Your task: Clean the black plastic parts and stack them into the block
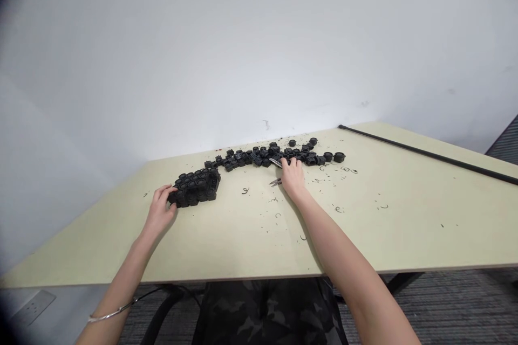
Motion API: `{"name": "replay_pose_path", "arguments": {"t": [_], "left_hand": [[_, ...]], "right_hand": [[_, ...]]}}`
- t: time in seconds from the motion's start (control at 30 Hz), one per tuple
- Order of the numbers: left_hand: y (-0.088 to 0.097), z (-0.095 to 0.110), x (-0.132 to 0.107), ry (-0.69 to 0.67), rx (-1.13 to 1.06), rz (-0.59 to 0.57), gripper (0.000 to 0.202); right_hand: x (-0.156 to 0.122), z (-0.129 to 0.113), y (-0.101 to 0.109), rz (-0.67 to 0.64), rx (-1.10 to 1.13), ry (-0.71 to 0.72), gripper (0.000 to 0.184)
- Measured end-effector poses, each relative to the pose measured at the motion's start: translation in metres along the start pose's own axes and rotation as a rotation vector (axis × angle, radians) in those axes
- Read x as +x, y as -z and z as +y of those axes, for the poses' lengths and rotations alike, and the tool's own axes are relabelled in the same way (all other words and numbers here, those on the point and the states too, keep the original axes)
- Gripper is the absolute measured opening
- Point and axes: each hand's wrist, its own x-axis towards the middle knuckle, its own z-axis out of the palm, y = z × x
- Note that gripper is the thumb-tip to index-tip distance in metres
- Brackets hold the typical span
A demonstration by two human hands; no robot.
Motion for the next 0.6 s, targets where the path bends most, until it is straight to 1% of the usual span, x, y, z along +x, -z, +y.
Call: {"name": "replay_pose_path", "arguments": {"t": [0.1, 0.17, 0.23, 0.3, 0.33, 0.37, 0.43, 0.5, 0.57, 0.6], "left_hand": [[-0.001, 0.000, -0.001, 0.019, -0.003, 0.001, 0.044], [0.000, 0.003, -0.001, 0.048, 0.011, 0.024, 0.045], [0.003, 0.011, -0.002, 0.062, 0.033, 0.073, 0.046], [0.006, 0.025, -0.001, 0.043, 0.029, 0.131, 0.044], [0.007, 0.034, 0.000, 0.024, 0.009, 0.154, 0.041], [0.008, 0.044, 0.001, 0.003, -0.023, 0.167, 0.038], [0.005, 0.069, 0.006, -0.036, -0.111, 0.156, 0.034], [-0.002, 0.095, 0.013, -0.082, -0.192, 0.081, 0.031], [-0.014, 0.121, 0.022, -0.155, -0.263, -0.062, 0.033], [-0.021, 0.133, 0.027, -0.191, -0.293, -0.137, 0.038]], "right_hand": [[0.000, -0.004, 0.000, 0.047, 0.073, 0.016, 0.051], [-0.001, -0.009, 0.001, 0.075, 0.188, 0.018, 0.050], [-0.002, -0.017, 0.005, 0.078, 0.392, -0.001, 0.046], [-0.003, -0.027, 0.009, 0.039, 0.695, -0.038, 0.041], [-0.004, -0.032, 0.011, -0.001, 0.873, -0.061, 0.038], [-0.005, -0.038, 0.013, -0.067, 1.045, -0.084, 0.035], [-0.009, -0.050, 0.016, -0.211, 1.371, -0.147, 0.028], [-0.015, -0.060, 0.019, -0.349, 1.627, -0.186, 0.023], [-0.022, -0.067, 0.022, -0.472, 1.788, -0.194, 0.020], [-0.025, -0.069, 0.024, -0.526, 1.834, -0.183, 0.018]]}}
